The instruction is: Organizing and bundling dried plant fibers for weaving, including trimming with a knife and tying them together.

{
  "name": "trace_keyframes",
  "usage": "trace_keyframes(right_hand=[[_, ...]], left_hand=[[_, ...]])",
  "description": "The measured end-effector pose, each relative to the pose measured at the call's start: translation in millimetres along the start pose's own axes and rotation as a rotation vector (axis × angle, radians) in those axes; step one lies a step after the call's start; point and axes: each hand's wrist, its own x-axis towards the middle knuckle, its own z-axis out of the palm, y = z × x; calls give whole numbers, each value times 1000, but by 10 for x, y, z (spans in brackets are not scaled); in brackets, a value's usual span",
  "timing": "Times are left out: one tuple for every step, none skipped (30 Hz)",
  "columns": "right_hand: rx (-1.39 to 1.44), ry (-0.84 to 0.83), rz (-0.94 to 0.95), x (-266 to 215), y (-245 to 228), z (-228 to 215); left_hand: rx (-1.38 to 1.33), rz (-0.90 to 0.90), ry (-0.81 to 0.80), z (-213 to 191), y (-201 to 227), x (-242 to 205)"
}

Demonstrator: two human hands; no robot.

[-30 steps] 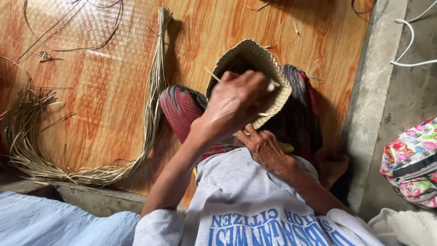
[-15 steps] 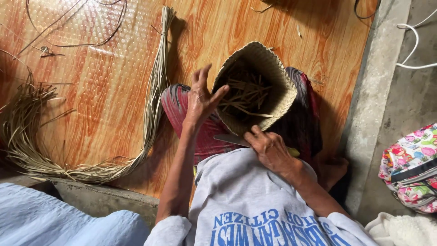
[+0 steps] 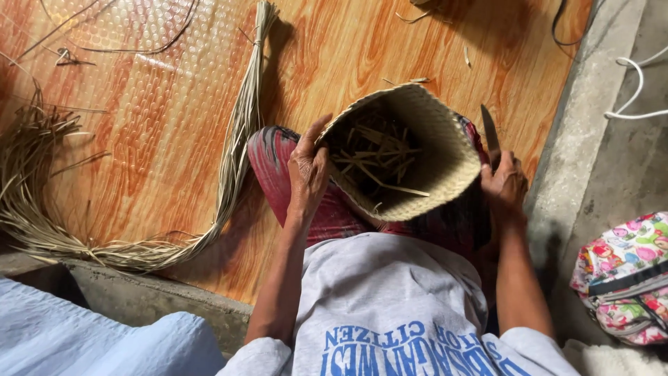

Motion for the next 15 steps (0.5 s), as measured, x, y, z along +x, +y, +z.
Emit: trace_keyframes(right_hand=[[10, -57, 55, 35, 96, 123], [17, -118, 115, 36, 207, 247], [14, -125, 112, 18, 142, 173], [23, -137, 123, 22, 71, 96], [33, -149, 134, 32, 4, 17], [32, -149, 142, 84, 59, 48], [87, -111, 101, 141, 116, 81], [139, -71, 58, 215, 176, 103], [136, -70, 64, 283, 253, 161], [121, -75, 50, 349, 328, 221], [106, -80, 35, 418, 401, 285], [102, -86, 32, 487, 485, 362], [15, -142, 73, 560, 568, 443], [-73, -204, 115, 603, 653, 541], [-77, -218, 114, 667, 538, 493]], left_hand=[[32, 11, 18, -41, 77, -5], [65, 18, 31, -80, 150, -30], [65, 11, 35, -113, 167, -31], [60, 5, 31, -141, 195, 0], [55, -1, 26, -162, 225, 33], [55, -1, 19, -169, 251, 30], [38, 6, 21, -173, 276, 31], [19, 13, 24, -170, 302, 43], [16, 12, 18, -154, 310, 60], [26, 19, 17, -143, 315, 67], [35, 26, 15, -134, 317, 77], [35, 19, 18, -121, 292, 83], [48, 16, 14, -107, 262, 94], [65, 8, 8, -101, 227, 93], [67, -6, 9, -112, 200, 108]])
